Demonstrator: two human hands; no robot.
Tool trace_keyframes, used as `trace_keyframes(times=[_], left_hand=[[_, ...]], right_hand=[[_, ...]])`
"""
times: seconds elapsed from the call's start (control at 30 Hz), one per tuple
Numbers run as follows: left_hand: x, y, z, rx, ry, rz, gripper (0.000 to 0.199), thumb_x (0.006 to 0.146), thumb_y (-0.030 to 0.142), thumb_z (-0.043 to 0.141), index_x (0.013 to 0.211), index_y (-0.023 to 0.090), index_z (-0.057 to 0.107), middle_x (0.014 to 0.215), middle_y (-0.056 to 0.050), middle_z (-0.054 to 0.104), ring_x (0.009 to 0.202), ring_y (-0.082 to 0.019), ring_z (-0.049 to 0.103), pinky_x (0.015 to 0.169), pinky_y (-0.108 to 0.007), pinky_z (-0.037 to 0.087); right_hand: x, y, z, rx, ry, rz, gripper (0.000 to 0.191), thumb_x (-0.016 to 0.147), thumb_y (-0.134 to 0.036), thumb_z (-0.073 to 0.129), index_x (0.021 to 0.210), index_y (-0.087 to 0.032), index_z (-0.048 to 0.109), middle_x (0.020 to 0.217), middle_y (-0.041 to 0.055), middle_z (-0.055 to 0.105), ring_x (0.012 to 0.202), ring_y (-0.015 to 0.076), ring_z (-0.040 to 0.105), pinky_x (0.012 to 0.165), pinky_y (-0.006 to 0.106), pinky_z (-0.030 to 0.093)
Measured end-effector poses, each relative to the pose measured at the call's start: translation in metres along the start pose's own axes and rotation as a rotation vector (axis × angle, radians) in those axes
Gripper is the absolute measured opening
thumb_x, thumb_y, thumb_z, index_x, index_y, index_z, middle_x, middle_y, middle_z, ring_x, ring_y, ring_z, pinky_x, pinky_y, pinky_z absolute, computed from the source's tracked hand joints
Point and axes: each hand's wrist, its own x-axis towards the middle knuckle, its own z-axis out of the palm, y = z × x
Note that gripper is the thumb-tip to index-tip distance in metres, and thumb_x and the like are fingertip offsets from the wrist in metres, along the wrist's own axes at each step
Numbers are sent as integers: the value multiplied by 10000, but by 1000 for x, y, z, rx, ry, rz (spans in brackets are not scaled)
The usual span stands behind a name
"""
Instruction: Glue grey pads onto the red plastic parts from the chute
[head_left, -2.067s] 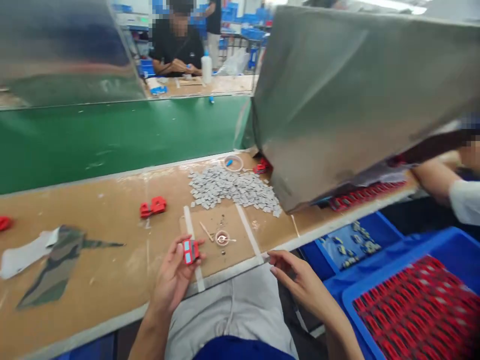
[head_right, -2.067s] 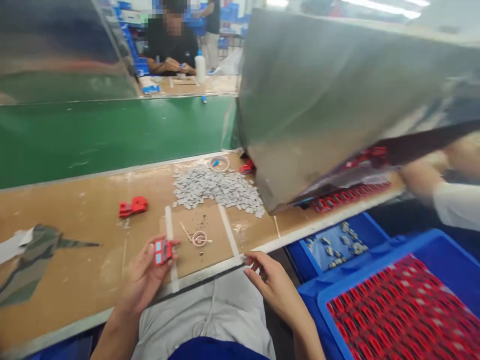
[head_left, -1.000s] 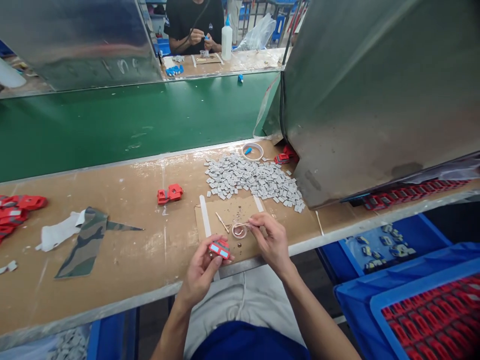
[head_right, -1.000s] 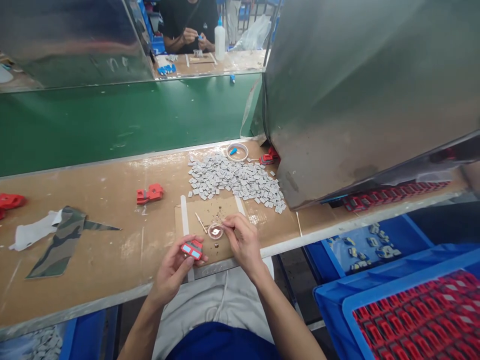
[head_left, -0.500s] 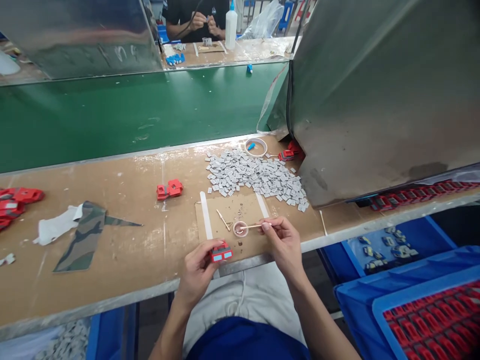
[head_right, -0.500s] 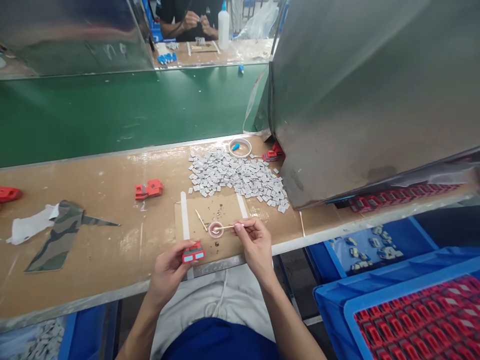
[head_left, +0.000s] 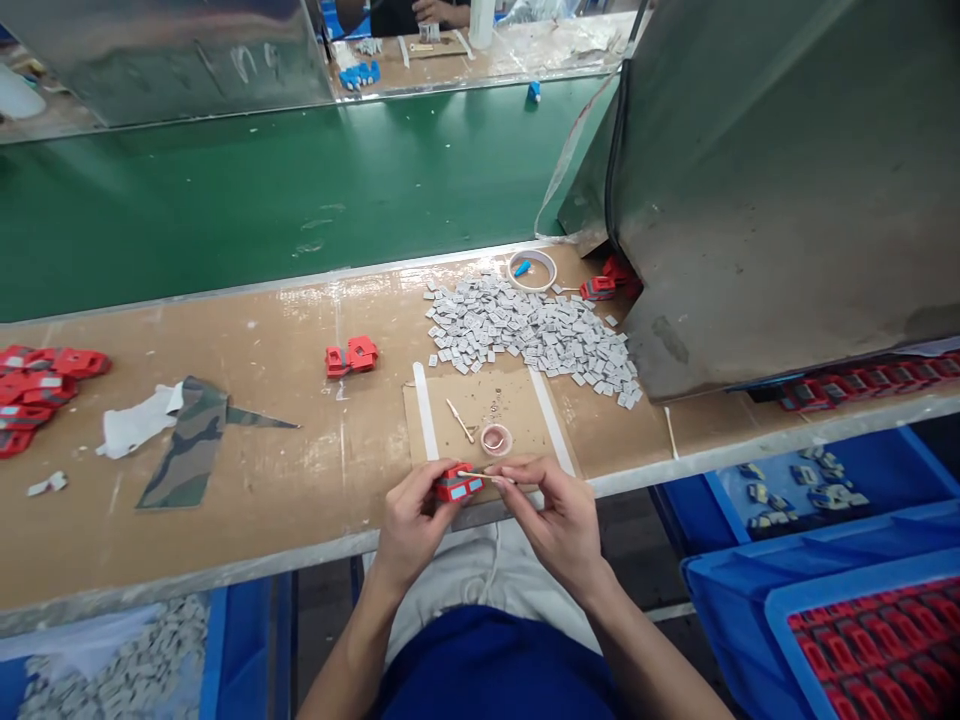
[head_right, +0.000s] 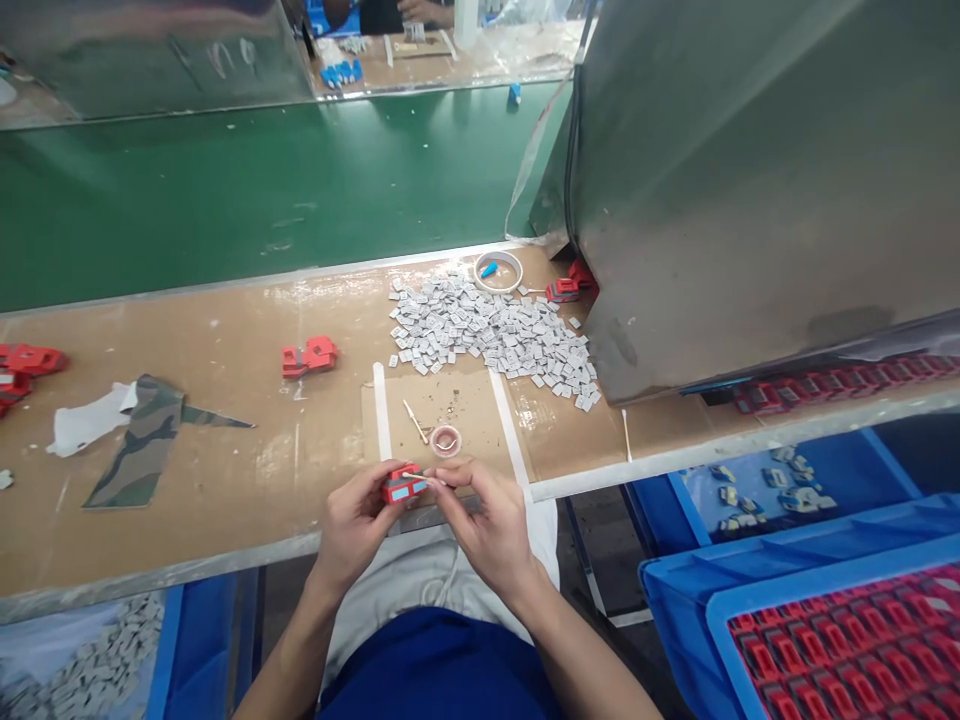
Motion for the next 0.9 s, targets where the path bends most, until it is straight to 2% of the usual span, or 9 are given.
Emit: trace_keyframes(times=[0.3, 0.47, 0.6, 0.73, 0.83, 0.9], left_hand=[[2, 3, -1, 47, 9, 43, 234, 927, 227, 722, 1159, 205, 717, 1057, -78, 797, 933, -198, 776, 824, -265, 635], [2, 4, -1, 14, 3, 8, 233, 925, 218, 711, 1158, 198, 722, 1076, -96, 797, 938, -212, 783, 801, -274, 648], [1, 3, -2, 11, 21, -21, 235, 898, 224, 732, 1131, 194, 736, 1034, -87, 799, 884, -205, 785, 762, -262, 651], [1, 3, -2, 5, 27, -38, 229, 889, 234, 729, 1112, 184, 743, 1018, -90, 806, 861, -208, 791, 741, -259, 658], [1, 3, -4, -2, 17, -54, 226, 902, 284, 729, 1105, 185, 744, 1019, -92, 812, 858, -213, 796, 732, -259, 662], [1, 0, -5, -10, 6, -62, 237, 910, 306, 728, 1117, 190, 741, 1030, -94, 813, 858, -215, 798, 725, -258, 665]], right_hand=[[1, 0, 0, -83, -14, -38, 156, 922, -82, 682, 937, -233, 647, 885, 35, 793, 840, 173, 791, 755, 234, 633], [0, -2, -1, -3, -25, 26, 146, 923, -94, 691, 945, -234, 658, 914, 35, 799, 862, 167, 790, 782, 237, 629], [-1, 8, -16, 31, 71, 106, 113, 950, -135, 681, 986, -242, 685, 942, 37, 787, 907, 170, 769, 822, 274, 621], [3, 24, -24, -75, 193, 105, 60, 961, -182, 680, 962, -239, 697, 926, 41, 746, 919, 176, 722, 824, 300, 588], [4, 33, -19, -141, 131, 103, 43, 977, -240, 659, 951, -229, 691, 941, 56, 723, 894, 187, 698, 791, 315, 576], [6, 37, -16, -170, 40, 93, 150, 980, -278, 649, 1118, -224, 674, 1061, 86, 722, 928, 200, 694, 801, 335, 583]])
